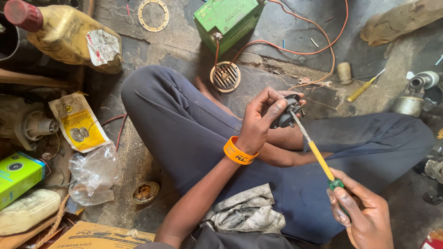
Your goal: The person sits on the floor and uses a screwdriver to adjust a small circular electrical component. They then pour liquid from a plastic bottle onto the component and wipe it with a cloth.
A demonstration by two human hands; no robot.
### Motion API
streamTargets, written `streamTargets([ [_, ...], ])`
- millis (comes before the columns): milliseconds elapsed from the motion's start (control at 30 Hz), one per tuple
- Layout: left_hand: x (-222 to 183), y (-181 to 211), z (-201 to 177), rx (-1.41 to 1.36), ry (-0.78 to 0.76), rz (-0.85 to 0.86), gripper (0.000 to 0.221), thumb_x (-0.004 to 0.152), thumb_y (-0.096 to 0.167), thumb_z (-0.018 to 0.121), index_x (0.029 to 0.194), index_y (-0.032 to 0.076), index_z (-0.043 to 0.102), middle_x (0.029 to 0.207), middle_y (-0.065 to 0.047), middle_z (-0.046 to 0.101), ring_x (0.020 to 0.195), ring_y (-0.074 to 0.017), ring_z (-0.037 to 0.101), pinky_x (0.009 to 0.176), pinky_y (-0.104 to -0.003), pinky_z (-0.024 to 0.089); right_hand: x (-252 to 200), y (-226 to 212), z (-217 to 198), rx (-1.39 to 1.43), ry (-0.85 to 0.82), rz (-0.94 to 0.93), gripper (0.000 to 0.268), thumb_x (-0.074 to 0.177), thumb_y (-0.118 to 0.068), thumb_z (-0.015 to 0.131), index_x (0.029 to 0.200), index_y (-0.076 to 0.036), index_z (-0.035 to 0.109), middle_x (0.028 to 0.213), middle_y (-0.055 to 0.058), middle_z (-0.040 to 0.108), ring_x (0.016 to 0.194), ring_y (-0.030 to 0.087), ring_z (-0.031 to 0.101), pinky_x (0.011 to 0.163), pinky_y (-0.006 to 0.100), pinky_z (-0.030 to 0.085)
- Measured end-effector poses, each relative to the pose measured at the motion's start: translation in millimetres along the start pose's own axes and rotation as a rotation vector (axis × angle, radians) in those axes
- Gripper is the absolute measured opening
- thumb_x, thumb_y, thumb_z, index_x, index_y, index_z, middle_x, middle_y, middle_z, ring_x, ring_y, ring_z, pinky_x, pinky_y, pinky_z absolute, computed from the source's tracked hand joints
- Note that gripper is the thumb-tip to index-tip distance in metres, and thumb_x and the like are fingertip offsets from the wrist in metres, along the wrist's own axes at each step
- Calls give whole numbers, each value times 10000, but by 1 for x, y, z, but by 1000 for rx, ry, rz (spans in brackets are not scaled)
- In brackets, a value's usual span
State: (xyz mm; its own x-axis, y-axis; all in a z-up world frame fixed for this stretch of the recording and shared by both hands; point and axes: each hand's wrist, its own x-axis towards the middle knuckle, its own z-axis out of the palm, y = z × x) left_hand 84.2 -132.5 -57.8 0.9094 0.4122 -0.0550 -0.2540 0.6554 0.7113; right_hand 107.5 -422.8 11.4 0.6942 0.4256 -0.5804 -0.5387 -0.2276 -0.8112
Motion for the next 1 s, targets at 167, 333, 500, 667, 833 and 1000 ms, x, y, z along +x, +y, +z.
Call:
streamTargets([
  [167, 0, 0, -1, 10, 13, 7, 164, 1115, 145, 572, 1030, 10, 539, 1295, -198, 683, 1189, -230, 685, 982, -353, 592, 1, 0, 3, 18, -13, -6, 446, 973, -8, 577, 1403, 113, 587, 828, 155, 604, 528, 86, 443, 450, 219, 360],
  [333, 0, 0, -1, 12, 8, 6, 142, 1104, 132, 576, 1039, 12, 540, 1303, -200, 671, 1209, -234, 683, 1020, -367, 589, 2, 0, 4, 25, -8, -9, 444, 972, 3, 572, 1403, 111, 585, 837, 165, 600, 538, 85, 443, 452, 216, 354],
  [500, -1, 6, 0, 47, -17, 26, 133, 1056, 95, 635, 1055, 10, 533, 1330, -200, 650, 1228, -225, 668, 1084, -360, 559, 1, 1, 4, 29, -14, -13, 427, 977, 19, 563, 1394, 105, 593, 841, 163, 586, 541, 87, 439, 454, 212, 348],
  [667, -3, 12, 6, 353, -78, 123, 251, 929, -30, 678, 1153, -24, 564, 1374, -178, 603, 1268, -189, 606, 1150, -340, 508, 3, 3, -5, 81, -19, 46, 408, 1019, -42, 507, 1393, 107, 573, 859, 180, 575, 549, 107, 446, 467, 235, 360],
  [833, -3, 15, 10, 622, -23, 183, 225, 933, -24, 704, 1139, -1, 615, 1363, -125, 670, 1175, -150, 670, 1054, -308, 554, 5, 5, -16, 399, -123, 181, 459, 1044, -112, 460, 1455, 89, 498, 908, 154, 531, 590, 110, 430, 478, 231, 363],
  [1000, -1, 15, 8, 507, -36, 169, 176, 950, -19, 692, 1111, 3, 625, 1297, -134, 696, 1125, -130, 669, 1007, -286, 556, 4, 12, -14, 667, -292, 392, 500, 1030, -120, 481, 1506, 21, 424, 891, 80, 476, 584, 81, 378, 397, 191, 313],
])
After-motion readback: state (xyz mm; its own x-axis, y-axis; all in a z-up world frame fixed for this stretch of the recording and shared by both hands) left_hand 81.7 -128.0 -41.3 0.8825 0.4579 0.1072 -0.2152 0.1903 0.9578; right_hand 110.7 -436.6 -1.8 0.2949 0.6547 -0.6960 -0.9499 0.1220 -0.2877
